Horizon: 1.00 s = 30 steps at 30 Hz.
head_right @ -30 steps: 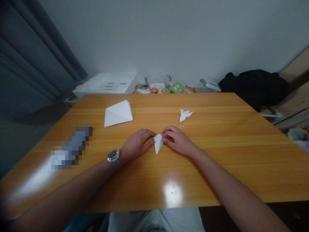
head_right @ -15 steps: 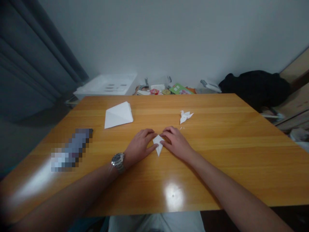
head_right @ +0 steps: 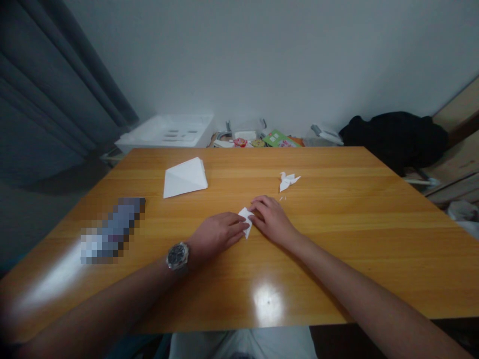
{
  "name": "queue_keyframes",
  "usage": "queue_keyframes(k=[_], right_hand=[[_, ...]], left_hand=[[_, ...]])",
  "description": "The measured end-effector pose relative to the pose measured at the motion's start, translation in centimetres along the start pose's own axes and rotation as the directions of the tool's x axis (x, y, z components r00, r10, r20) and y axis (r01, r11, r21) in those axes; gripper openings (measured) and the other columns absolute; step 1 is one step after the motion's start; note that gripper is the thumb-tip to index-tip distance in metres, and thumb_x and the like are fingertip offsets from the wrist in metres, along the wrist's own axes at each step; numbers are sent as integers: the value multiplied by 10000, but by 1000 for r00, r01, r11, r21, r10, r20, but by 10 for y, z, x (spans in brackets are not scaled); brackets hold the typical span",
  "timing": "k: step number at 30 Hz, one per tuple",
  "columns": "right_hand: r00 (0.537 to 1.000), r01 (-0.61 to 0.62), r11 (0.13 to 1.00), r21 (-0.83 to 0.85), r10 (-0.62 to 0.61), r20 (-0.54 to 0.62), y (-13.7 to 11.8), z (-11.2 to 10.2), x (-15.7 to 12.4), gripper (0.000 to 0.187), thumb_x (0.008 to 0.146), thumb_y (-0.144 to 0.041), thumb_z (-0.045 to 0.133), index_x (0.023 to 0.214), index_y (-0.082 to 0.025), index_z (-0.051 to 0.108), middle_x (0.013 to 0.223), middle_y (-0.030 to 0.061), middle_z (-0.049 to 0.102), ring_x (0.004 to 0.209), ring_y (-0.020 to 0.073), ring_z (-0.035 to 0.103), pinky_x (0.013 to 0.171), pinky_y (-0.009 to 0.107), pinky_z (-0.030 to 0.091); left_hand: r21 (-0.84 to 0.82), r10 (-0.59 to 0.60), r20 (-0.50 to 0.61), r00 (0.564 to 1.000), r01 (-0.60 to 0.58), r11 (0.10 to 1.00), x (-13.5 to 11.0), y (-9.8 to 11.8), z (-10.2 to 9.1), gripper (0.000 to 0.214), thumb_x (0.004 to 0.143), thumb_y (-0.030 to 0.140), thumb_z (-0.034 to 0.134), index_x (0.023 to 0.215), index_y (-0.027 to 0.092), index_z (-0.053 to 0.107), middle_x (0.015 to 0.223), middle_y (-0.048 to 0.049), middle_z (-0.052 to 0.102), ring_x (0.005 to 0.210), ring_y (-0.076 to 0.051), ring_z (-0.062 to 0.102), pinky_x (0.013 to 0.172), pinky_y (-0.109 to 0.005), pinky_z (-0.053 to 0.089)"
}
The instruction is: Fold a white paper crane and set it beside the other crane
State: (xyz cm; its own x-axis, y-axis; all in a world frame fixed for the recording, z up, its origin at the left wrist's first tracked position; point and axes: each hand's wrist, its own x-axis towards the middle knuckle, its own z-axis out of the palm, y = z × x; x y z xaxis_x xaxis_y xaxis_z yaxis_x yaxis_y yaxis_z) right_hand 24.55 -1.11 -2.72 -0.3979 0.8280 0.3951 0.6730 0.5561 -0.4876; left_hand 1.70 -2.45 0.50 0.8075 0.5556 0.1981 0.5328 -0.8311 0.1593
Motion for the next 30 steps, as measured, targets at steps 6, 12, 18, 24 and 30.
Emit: queue_keyframes(k=[6, 12, 18, 24, 30], right_hand=[[999, -36, 999, 10, 36, 11, 1, 0, 5, 111, 918, -224, 624, 1024, -238, 654, 1119, 84, 626, 1068, 260, 589, 930, 453, 479], [999, -46, 998, 38, 47, -22, 4, 4, 4, 90, 916, -222, 626, 1001, -232, 652, 1105, 85, 627, 1051, 259, 589, 918, 457, 480], [998, -53, 998, 40, 55, -37, 1, 3, 2, 108, 924, -218, 621, 1024, -240, 655, 1109, 85, 626, 1065, 263, 585, 927, 463, 487], [998, -51, 997, 59, 53, -41, 0, 2, 2, 140, 921, -215, 625, 1049, -239, 677, 1103, 87, 631, 1058, 258, 594, 939, 458, 497], [998, -34, 999, 27, 35, -42, -4, 1, -3, 255, 909, -274, 658, 1160, -256, 700, 1166, 97, 619, 1107, 279, 585, 973, 484, 497]], left_hand=[[68, 81, 81, 993, -87, 994, -5, 3, -6, 334, 1017, 369, 494, 1288, 211, 606, 1330, -117, 612, 1133, -255, 641, 977, -411, 518], [147, 82, 90, 993, -95, 985, -5, 8, -6, 350, 1014, 340, 491, 1312, 185, 591, 1365, -138, 594, 1207, -266, 612, 1030, -413, 477], [98, 96, 97, 991, -105, 990, -7, 8, -10, 385, 991, 367, 534, 1316, 168, 588, 1381, -181, 587, 1229, -296, 604, 1030, -446, 488], [75, 95, 161, 982, -109, 991, -8, 3, -20, 445, 989, 499, 504, 1349, 254, 592, 1447, -137, 551, 1233, -300, 602, 1051, -461, 477], [43, 62, 164, 984, -70, 997, -6, 2, -22, 398, 1008, 481, 470, 1324, 285, 611, 1446, -105, 549, 1187, -295, 620, 981, -472, 496]])
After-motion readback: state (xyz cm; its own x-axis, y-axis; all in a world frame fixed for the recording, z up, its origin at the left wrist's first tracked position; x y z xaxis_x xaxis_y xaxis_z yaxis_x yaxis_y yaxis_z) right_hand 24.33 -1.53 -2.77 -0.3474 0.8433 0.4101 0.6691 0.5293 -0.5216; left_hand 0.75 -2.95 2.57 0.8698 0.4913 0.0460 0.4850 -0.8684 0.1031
